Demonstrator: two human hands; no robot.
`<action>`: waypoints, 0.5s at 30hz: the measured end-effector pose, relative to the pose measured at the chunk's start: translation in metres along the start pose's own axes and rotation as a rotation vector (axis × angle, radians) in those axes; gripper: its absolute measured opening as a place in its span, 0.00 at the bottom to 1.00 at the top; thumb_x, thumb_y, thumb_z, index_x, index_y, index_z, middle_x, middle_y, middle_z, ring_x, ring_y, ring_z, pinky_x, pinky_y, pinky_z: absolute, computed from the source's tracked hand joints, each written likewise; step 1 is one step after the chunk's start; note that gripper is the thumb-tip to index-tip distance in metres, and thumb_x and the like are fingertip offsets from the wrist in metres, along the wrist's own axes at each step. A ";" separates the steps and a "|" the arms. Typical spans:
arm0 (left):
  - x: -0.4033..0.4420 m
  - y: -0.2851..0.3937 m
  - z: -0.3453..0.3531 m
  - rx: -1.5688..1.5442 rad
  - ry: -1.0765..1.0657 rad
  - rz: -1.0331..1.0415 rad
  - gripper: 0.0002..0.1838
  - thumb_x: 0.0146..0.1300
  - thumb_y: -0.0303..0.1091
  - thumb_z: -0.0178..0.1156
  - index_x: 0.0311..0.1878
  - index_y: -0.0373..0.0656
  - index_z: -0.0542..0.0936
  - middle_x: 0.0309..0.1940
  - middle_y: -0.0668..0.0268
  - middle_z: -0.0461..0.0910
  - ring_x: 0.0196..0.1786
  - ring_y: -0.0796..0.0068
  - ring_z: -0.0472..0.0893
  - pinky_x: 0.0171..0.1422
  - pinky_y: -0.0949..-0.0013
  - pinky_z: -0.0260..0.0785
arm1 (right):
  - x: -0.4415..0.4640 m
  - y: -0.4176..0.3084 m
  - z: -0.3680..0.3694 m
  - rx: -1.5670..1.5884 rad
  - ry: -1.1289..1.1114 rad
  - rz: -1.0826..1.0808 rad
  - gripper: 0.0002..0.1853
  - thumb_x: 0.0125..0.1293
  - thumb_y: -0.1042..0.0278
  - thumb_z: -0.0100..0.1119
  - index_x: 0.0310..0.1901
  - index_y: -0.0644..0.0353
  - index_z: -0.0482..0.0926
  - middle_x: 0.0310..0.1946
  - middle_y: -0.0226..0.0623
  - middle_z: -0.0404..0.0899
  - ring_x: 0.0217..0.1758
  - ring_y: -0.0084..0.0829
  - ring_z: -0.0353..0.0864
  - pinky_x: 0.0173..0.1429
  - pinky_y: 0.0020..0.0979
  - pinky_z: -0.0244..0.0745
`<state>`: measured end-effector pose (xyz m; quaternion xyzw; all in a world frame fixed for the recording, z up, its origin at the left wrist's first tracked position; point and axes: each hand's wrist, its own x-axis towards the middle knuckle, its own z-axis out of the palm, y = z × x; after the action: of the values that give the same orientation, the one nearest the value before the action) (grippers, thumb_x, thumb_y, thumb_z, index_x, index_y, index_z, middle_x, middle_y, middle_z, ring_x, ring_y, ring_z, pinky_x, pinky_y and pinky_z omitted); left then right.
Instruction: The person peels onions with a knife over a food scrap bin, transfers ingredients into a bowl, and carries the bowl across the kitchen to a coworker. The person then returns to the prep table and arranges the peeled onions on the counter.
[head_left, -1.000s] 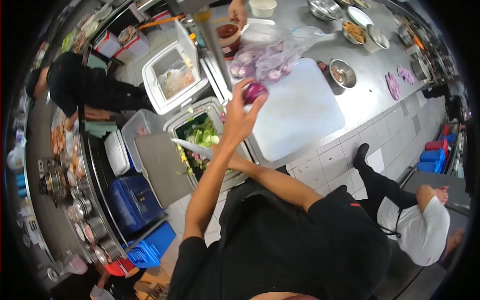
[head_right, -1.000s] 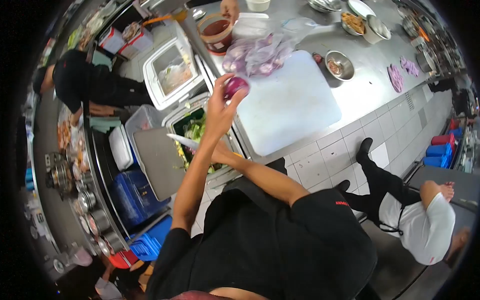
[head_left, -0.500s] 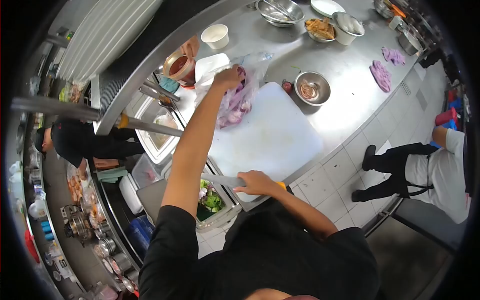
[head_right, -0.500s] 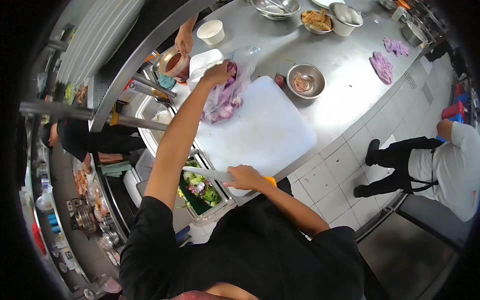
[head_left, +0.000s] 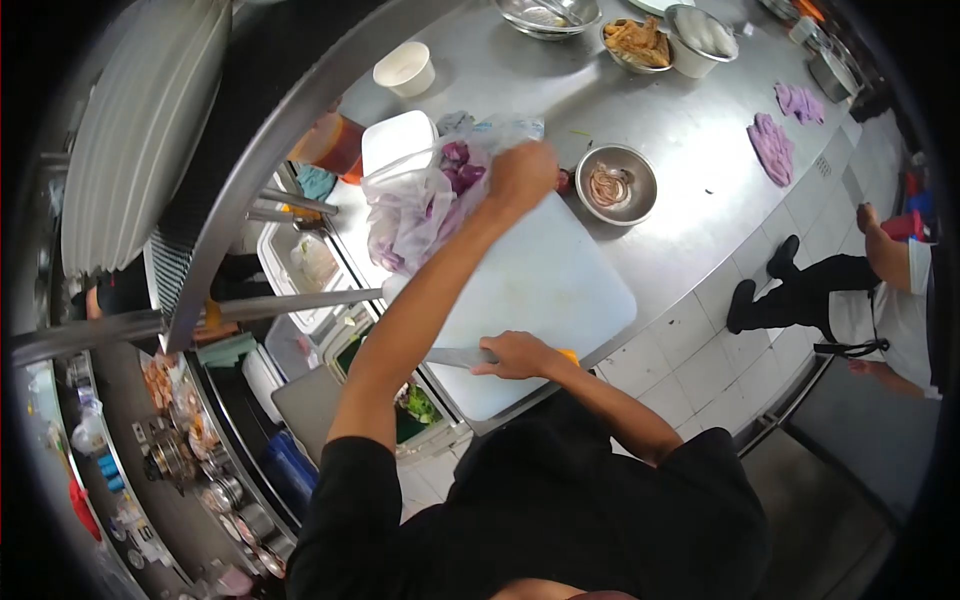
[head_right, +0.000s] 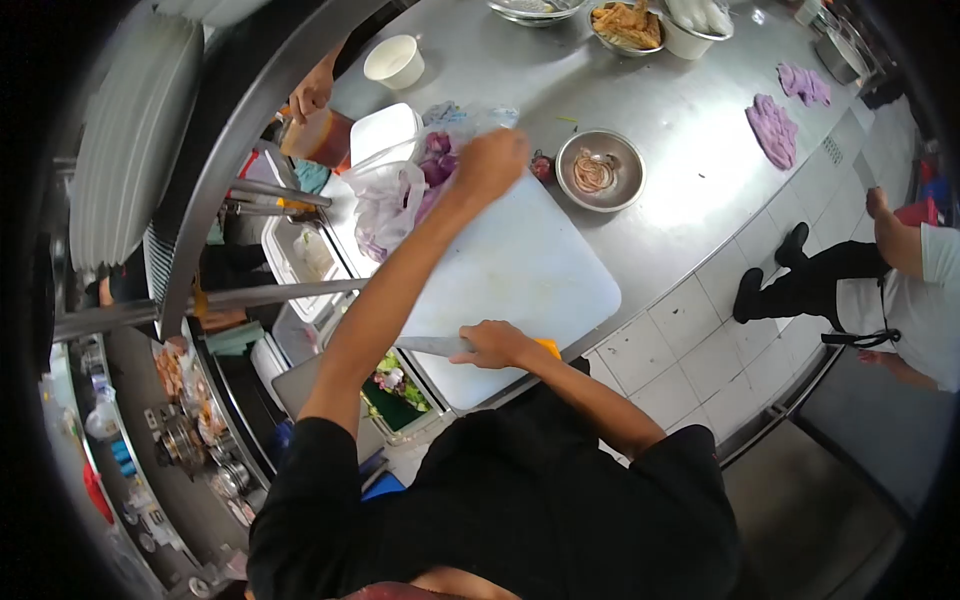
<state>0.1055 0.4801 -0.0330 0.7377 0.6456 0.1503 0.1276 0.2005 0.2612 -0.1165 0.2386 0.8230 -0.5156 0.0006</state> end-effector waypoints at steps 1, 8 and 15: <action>0.004 0.004 0.028 0.051 -0.037 -0.004 0.14 0.60 0.41 0.55 0.41 0.42 0.82 0.42 0.51 0.82 0.46 0.48 0.81 0.48 0.47 0.73 | 0.000 -0.003 -0.001 0.033 -0.004 0.012 0.29 0.63 0.36 0.57 0.39 0.62 0.78 0.28 0.52 0.81 0.36 0.55 0.82 0.43 0.50 0.75; -0.006 -0.003 0.085 0.211 -0.079 -0.013 0.20 0.58 0.36 0.61 0.54 0.42 0.76 0.51 0.53 0.78 0.58 0.49 0.73 0.60 0.47 0.65 | -0.018 -0.012 -0.008 0.192 0.036 0.071 0.28 0.66 0.39 0.57 0.35 0.63 0.77 0.26 0.56 0.80 0.34 0.57 0.80 0.40 0.49 0.73; -0.195 0.005 -0.062 -0.851 0.430 -0.127 0.19 0.66 0.48 0.56 0.45 0.39 0.72 0.34 0.61 0.78 0.36 0.67 0.79 0.40 0.66 0.70 | -0.022 -0.022 0.009 0.191 0.064 0.241 0.31 0.63 0.37 0.60 0.35 0.67 0.75 0.24 0.56 0.78 0.31 0.56 0.80 0.37 0.46 0.72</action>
<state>0.0622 0.2854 0.0150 0.5311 0.5824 0.5422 0.2910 0.2095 0.2375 -0.0962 0.3507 0.7352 -0.5799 0.0135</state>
